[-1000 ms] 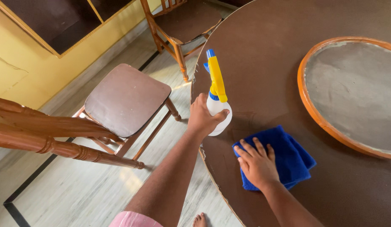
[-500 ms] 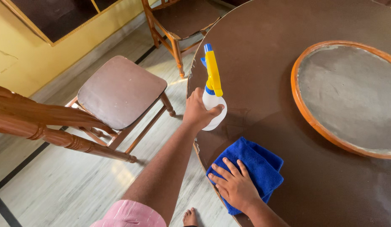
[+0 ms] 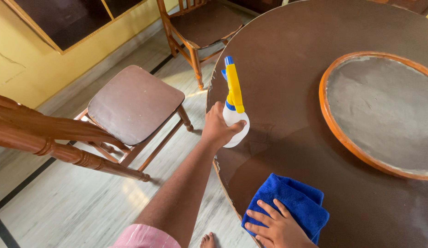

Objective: The person sprays a cleaning solution onto a round wooden table and wipes the surface with a blue cloth. They move around the table to clean different sections, including the area around a circular wooden tray.

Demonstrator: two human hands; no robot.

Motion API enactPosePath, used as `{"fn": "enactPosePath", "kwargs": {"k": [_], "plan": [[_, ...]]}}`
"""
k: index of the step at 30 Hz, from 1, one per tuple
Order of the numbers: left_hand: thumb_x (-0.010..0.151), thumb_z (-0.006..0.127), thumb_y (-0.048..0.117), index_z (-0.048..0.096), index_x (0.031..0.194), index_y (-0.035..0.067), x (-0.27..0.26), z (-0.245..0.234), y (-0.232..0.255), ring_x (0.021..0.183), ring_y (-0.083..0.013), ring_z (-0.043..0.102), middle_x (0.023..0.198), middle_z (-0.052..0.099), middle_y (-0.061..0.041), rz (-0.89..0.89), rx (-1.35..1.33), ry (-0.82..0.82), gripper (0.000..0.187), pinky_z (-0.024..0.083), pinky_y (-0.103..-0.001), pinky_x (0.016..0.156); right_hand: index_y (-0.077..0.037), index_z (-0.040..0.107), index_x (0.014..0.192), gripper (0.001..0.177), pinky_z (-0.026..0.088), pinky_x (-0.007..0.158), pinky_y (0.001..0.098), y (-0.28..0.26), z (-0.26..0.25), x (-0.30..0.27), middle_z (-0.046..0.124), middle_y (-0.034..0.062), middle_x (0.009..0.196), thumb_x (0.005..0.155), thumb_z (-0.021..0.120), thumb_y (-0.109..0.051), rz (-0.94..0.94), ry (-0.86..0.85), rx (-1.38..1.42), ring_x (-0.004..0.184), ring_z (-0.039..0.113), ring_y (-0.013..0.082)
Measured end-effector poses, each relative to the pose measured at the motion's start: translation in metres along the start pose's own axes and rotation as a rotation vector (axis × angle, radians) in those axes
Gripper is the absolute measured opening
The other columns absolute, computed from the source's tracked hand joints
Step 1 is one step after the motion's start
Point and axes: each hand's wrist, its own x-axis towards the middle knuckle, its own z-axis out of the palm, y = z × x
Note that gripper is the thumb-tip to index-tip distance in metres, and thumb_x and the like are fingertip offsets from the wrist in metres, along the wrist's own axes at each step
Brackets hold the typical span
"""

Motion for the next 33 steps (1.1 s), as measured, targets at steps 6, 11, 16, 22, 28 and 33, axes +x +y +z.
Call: {"fn": "enactPosePath", "kwargs": {"k": [6, 11, 16, 22, 28, 33], "plan": [[0.069, 0.086, 0.041, 0.055, 0.117, 0.006, 0.0, -0.002, 0.0, 0.123, -0.0357, 0.052, 0.123, 0.06, -0.016, 0.013, -0.019, 0.006, 0.067, 0.045, -0.047, 0.103, -0.032, 0.068, 0.13, 0.039, 0.017, 0.113, 0.0621, 0.024, -0.01, 0.025, 0.054, -0.0024, 0.147, 0.092, 0.061, -0.04, 0.255, -0.086, 0.051, 0.141, 0.035, 0.0299], [0.069, 0.085, 0.041, 0.056, 0.122, 0.007, -0.001, -0.003, 0.0, 0.124, -0.0363, 0.051, 0.124, 0.06, -0.016, 0.016, -0.021, 0.01, 0.069, 0.044, -0.047, 0.104, -0.034, 0.067, 0.128, 0.04, 0.022, 0.114, 0.0612, 0.054, -0.017, 0.057, 0.053, -0.0038, 0.145, 0.089, 0.059, -0.04, 0.515, -0.007, -0.087, 0.14, 0.038, 0.0288], [0.069, 0.086, 0.04, 0.055, 0.122, 0.007, -0.001, 0.0, -0.002, 0.124, -0.0367, 0.05, 0.124, 0.059, -0.016, 0.04, -0.032, 0.025, 0.07, 0.043, -0.047, 0.103, -0.035, 0.065, 0.13, 0.04, 0.022, 0.116, 0.0623, 0.051, -0.007, 0.077, 0.053, -0.0043, 0.145, 0.091, 0.057, -0.038, 0.654, 0.056, -0.168, 0.142, 0.037, 0.0287], [0.068, 0.087, 0.04, 0.056, 0.114, 0.006, 0.003, 0.002, -0.006, 0.12, -0.0368, 0.054, 0.12, 0.061, -0.017, 0.08, -0.028, 0.032, 0.065, 0.045, -0.048, 0.101, -0.031, 0.064, 0.132, 0.042, 0.021, 0.114, 0.0617, 0.028, -0.007, 0.063, 0.051, -0.0019, 0.147, 0.09, 0.058, -0.033, 0.464, -0.001, -0.088, 0.141, 0.036, 0.0296], [0.068, 0.087, 0.039, 0.054, 0.109, 0.006, 0.001, 0.0, -0.003, 0.117, -0.0352, 0.056, 0.117, 0.062, -0.016, 0.037, -0.046, -0.014, 0.062, 0.047, -0.046, 0.098, -0.028, 0.069, 0.126, 0.04, 0.015, 0.114, 0.0626, -0.005, -0.014, 0.002, 0.053, -0.0006, 0.147, 0.087, 0.063, -0.029, 0.213, -0.12, 0.123, 0.145, 0.031, 0.0326], [0.068, 0.089, 0.037, 0.054, 0.109, 0.006, -0.002, -0.001, -0.004, 0.114, -0.0354, 0.058, 0.115, 0.064, -0.016, 0.07, -0.03, -0.011, 0.062, 0.048, -0.046, 0.097, -0.031, 0.069, 0.121, 0.031, 0.018, 0.114, 0.0625, -0.013, 0.002, -0.072, 0.052, -0.0022, 0.149, 0.092, 0.061, -0.038, 0.069, -0.063, 0.038, 0.146, 0.033, 0.0299]]}}
